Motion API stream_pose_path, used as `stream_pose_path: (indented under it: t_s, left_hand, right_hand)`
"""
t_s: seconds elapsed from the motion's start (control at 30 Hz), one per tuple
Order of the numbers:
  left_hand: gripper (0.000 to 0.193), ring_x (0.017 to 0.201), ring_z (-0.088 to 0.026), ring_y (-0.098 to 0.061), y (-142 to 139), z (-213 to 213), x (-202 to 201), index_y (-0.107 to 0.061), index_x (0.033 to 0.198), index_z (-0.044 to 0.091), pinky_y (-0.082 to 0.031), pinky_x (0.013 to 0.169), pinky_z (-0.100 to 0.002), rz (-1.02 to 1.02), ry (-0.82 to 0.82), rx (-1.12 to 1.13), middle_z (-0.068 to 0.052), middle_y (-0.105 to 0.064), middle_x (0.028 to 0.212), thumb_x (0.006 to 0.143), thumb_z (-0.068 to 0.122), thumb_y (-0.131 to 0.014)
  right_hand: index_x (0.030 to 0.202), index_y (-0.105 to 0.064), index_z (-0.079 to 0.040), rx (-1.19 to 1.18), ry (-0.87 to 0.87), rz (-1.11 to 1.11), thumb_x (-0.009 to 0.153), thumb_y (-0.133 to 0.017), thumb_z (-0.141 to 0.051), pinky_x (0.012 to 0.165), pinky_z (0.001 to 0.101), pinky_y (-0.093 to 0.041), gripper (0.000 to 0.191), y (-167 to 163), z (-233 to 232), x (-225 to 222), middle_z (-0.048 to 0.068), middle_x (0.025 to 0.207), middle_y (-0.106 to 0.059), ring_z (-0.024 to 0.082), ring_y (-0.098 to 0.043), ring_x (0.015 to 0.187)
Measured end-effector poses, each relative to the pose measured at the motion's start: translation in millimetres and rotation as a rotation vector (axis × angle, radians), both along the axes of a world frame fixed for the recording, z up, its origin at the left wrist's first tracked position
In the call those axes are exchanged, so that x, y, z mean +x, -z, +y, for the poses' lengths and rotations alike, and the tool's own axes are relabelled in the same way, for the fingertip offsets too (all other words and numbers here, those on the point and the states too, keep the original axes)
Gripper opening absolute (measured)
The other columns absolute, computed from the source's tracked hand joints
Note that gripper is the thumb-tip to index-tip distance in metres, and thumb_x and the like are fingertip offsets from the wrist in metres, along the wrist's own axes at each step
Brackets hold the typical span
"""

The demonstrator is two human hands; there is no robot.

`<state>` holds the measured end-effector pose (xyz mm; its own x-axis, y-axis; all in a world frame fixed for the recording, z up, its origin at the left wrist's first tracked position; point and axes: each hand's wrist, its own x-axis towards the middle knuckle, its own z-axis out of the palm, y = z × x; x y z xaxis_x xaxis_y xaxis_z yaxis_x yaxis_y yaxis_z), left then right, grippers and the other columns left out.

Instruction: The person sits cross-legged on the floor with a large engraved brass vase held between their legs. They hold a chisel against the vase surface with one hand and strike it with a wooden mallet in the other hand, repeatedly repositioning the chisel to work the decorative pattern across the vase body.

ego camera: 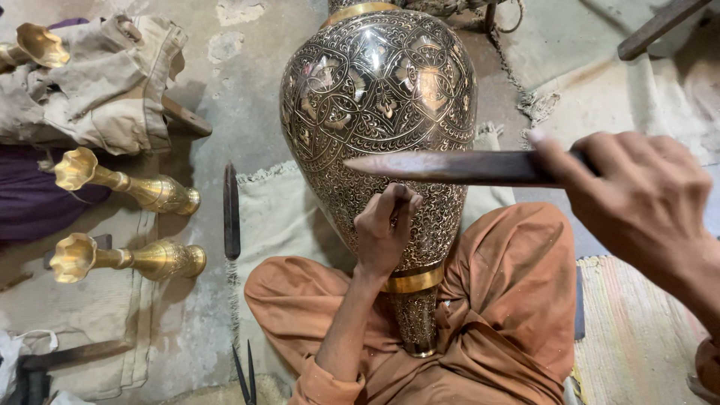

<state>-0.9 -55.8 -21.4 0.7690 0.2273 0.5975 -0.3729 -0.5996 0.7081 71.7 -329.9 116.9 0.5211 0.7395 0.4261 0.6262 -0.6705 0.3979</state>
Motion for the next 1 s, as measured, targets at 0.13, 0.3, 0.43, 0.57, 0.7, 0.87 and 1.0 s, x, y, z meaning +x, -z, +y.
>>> stream_pose_path:
  t_s: [0.13,0.3,0.43,0.57,0.7,0.87,1.0]
  left_hand:
    - [0.015,0.074,-0.016,-0.069,3.8,-0.4,-1.3,-0.065,0.103,0.005,-0.058,0.062,-0.03,-0.034,-0.006,0.042,-0.007,-0.077,0.089,0.098,0.015,-0.075]
    - [0.009,0.072,-0.015,-0.072,0.6,9.1,0.8,-0.069,0.106,0.004,-0.059,0.056,-0.026,0.056,0.065,-0.127,-0.009,-0.076,0.095,0.101,0.011,-0.069]
    - [0.011,0.095,-0.02,-0.077,-14.0,24.3,-2.2,-0.063,0.111,0.002,-0.07,0.081,-0.029,-0.117,0.109,-0.205,-0.012,-0.074,0.109,0.105,0.008,-0.068]
    - [0.018,0.094,-0.02,-0.078,-24.9,27.4,0.6,-0.058,0.115,0.003,-0.068,0.081,-0.027,0.022,0.182,-0.138,-0.011,-0.075,0.107,0.101,0.009,-0.068]
    - [0.017,0.093,-0.02,-0.079,-23.9,23.1,13.0,-0.06,0.116,0.005,-0.068,0.082,-0.029,0.139,0.231,-0.055,-0.009,-0.076,0.103,0.102,0.008,-0.069]
    - [0.022,0.088,-0.019,-0.078,-18.7,20.3,14.2,-0.062,0.117,0.005,-0.066,0.074,-0.032,0.123,0.162,-0.059,-0.008,-0.076,0.097,0.097,0.005,-0.072]
    - [0.027,0.08,-0.019,-0.075,-16.3,12.4,12.7,-0.062,0.119,0.006,-0.062,0.068,-0.033,0.038,0.066,0.039,-0.008,-0.075,0.092,0.095,0.006,-0.075]
  right_hand:
    - [0.144,-0.061,-0.02,0.129,-0.003,0.059,0.096,-0.069,-0.018,0.062,0.0329,-0.051,0.049,-0.6,-1.2,0.5,0.006,0.089,-0.067,0.021,-0.065,0.072]
    - [0.144,-0.067,-0.029,-0.093,0.038,0.074,0.093,-0.074,-0.012,0.056,0.0308,-0.049,0.053,6.3,-9.0,-4.4,0.001,0.084,-0.069,0.017,-0.066,0.067]
    - [0.142,-0.066,-0.018,0.122,0.079,0.182,0.088,-0.079,-0.013,0.07,0.0364,-0.051,0.056,8.8,-23.6,-10.3,0.004,0.087,-0.064,0.022,-0.067,0.078]
    - [0.151,-0.064,-0.015,0.186,0.096,0.217,0.088,-0.081,-0.009,0.074,0.0346,-0.051,0.065,16.0,-34.9,-4.5,0.006,0.093,-0.066,0.022,-0.065,0.079]
    - [0.15,-0.065,-0.016,0.17,0.106,0.192,0.087,-0.081,-0.009,0.074,0.0348,-0.051,0.066,20.8,-39.5,-1.5,0.005,0.094,-0.066,0.022,-0.065,0.079]
    - [0.143,-0.068,-0.019,0.065,0.15,0.126,0.088,-0.079,-0.014,0.065,0.0338,-0.049,0.057,18.9,-25.6,3.6,0.004,0.085,-0.066,0.02,-0.064,0.071]
    - [0.139,-0.07,-0.025,-0.159,0.177,-0.04,0.088,-0.078,-0.012,0.056,0.0302,-0.047,0.054,11.2,-11.5,16.8,0.001,0.08,-0.067,0.015,-0.063,0.063]
